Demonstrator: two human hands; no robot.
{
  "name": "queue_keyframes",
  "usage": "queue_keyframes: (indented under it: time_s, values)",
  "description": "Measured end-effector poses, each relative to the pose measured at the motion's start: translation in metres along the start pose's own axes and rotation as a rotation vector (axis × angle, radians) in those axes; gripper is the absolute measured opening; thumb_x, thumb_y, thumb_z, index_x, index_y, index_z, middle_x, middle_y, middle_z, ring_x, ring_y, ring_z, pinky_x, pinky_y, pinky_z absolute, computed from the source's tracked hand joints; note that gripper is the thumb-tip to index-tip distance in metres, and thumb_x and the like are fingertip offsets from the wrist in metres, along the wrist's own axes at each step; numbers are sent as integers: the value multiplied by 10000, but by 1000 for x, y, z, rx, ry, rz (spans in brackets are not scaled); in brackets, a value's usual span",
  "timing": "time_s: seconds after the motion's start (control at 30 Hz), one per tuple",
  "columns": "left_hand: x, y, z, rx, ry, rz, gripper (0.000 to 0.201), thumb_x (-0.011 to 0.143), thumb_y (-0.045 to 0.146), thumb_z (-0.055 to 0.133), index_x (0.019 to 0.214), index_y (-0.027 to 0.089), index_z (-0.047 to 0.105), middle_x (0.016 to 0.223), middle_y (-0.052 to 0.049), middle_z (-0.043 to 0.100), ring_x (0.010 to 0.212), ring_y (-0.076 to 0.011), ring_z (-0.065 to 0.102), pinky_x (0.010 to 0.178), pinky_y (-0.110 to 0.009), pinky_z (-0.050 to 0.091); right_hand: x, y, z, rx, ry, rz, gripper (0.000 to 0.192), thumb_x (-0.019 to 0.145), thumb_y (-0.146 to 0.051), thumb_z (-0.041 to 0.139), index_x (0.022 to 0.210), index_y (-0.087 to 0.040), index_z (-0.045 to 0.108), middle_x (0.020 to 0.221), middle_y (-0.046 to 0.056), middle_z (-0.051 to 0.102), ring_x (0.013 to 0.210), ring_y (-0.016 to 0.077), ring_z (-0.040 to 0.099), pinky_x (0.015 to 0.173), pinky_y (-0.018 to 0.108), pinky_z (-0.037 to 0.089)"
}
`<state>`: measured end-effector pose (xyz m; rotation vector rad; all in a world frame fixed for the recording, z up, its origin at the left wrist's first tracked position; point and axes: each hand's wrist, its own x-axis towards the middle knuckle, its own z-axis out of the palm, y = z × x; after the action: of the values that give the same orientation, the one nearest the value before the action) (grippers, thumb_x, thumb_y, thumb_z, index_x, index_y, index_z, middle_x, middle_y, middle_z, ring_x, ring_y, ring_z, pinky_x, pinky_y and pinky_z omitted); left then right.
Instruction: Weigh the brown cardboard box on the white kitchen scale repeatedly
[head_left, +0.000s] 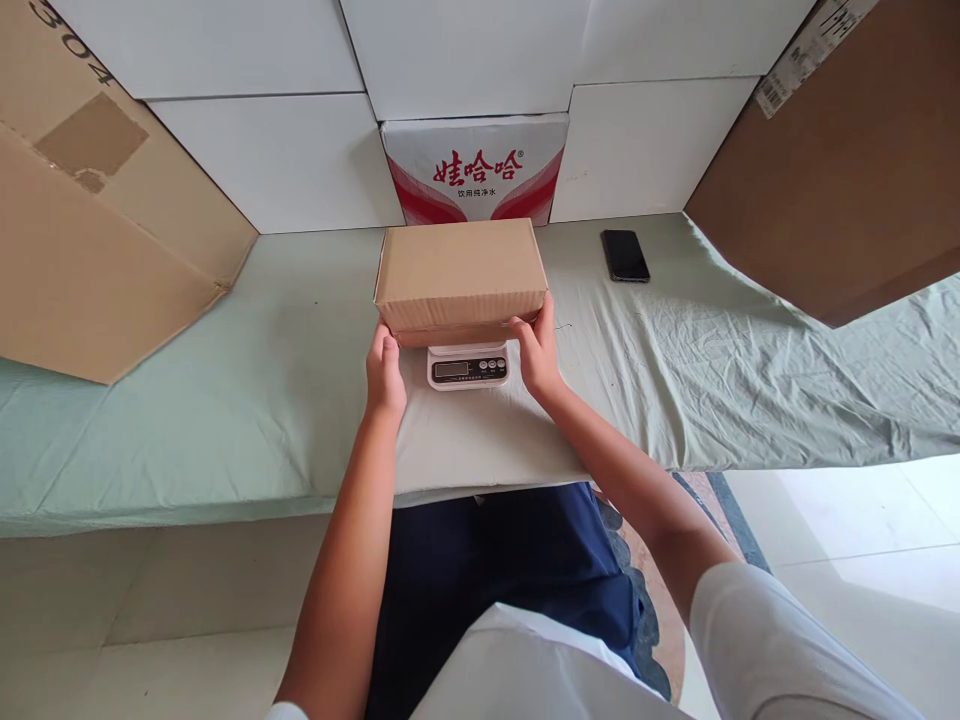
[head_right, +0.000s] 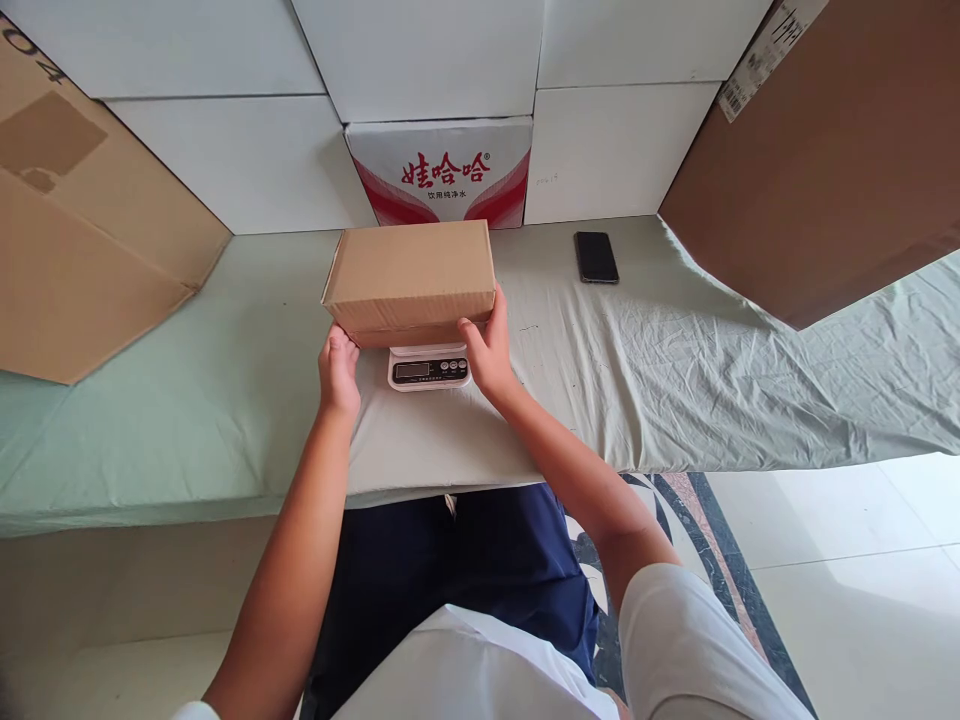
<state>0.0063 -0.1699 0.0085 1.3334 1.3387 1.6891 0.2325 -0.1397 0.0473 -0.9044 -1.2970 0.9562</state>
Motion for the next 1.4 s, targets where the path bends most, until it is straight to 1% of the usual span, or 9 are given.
queue_keyframes:
  time_s: [0.27, 0.53, 0.7, 0.8, 0.9, 0.97, 1.07, 1.2, 1.4]
  values:
    - [1, -2, -1, 1, -13, 54, 662, 939, 742, 439, 1350, 259, 629, 1363, -127, 685, 1396, -307, 588, 1197, -452, 434, 1, 3, 1, 10, 13, -24, 498, 868, -482, 579, 1316, -302, 457, 1446, 78, 520, 1371, 300, 482, 1204, 561, 432]
    - [0, -2, -1, -11, -35, 63, 655, 951, 720, 429, 1412, 286, 596, 1426, -118, 657, 1430, -310, 559, 1214, -464, 414, 2, 3, 1, 15, 25, -1, 464, 845, -482, 597, 1248, -294, 465, 1423, 92, 519, 1368, 306, 482, 1200, 562, 420]
    - [-2, 0, 0, -18, -49, 67, 652, 968, 694, 422, 1457, 290, 574, 1460, -111, 644, 1447, -313, 544, 1218, -473, 414, 2, 3, 1, 12, 33, 0, 482, 850, -495, 589, 1271, -293, 468, 1426, 92, 525, 1370, 308, 490, 1216, 580, 416]
    - [-1, -2, -2, -13, -53, 82, 690, 965, 700, 431, 1520, 299, 517, 1555, -96, 577, 1517, -302, 475, 1268, -462, 366, 1, 5, 0, 8, 34, -15, 512, 870, -491, 564, 1332, -303, 449, 1483, 85, 494, 1425, 303, 459, 1250, 583, 387]
    - [3, -5, -7, -14, -2, 117, 773, 946, 729, 446, 1598, 315, 406, 1719, -45, 366, 1635, -256, 254, 1341, -404, 234, 3, 10, -4, 0, 49, -14, 610, 885, -508, 529, 1446, -340, 357, 1586, 63, 406, 1521, 301, 372, 1293, 599, 322]
    - [5, -7, -11, -24, 60, 121, 791, 949, 738, 423, 1617, 317, 369, 1759, -23, 270, 1654, -235, 173, 1356, -394, 191, 4, 13, -7, -6, 66, 10, 650, 894, -523, 506, 1490, -371, 296, 1635, 41, 348, 1564, 301, 322, 1311, 615, 281]
    - [7, -9, -13, -42, 97, 106, 786, 955, 736, 409, 1617, 314, 369, 1763, -18, 255, 1652, -231, 174, 1357, -416, 193, 6, 16, -10, -25, 73, 26, 635, 915, -544, 469, 1504, -404, 276, 1671, 7, 295, 1599, 297, 272, 1321, 625, 252]
    - [6, -9, -10, -56, 51, 93, 821, 944, 743, 436, 1621, 283, 369, 1752, -49, 285, 1646, -242, 207, 1357, -414, 197, 6, 15, -11, -37, 62, 44, 628, 925, -553, 451, 1510, -417, 268, 1678, -6, 295, 1608, 297, 265, 1321, 629, 248]
    - [3, -8, -5, -42, -1, 68, 802, 945, 750, 419, 1615, 312, 379, 1741, -36, 317, 1634, -250, 252, 1345, -408, 229, 7, 9, -10, 6, 69, 56, 608, 908, -509, 483, 1479, -376, 320, 1657, 22, 344, 1592, 290, 295, 1320, 618, 261]
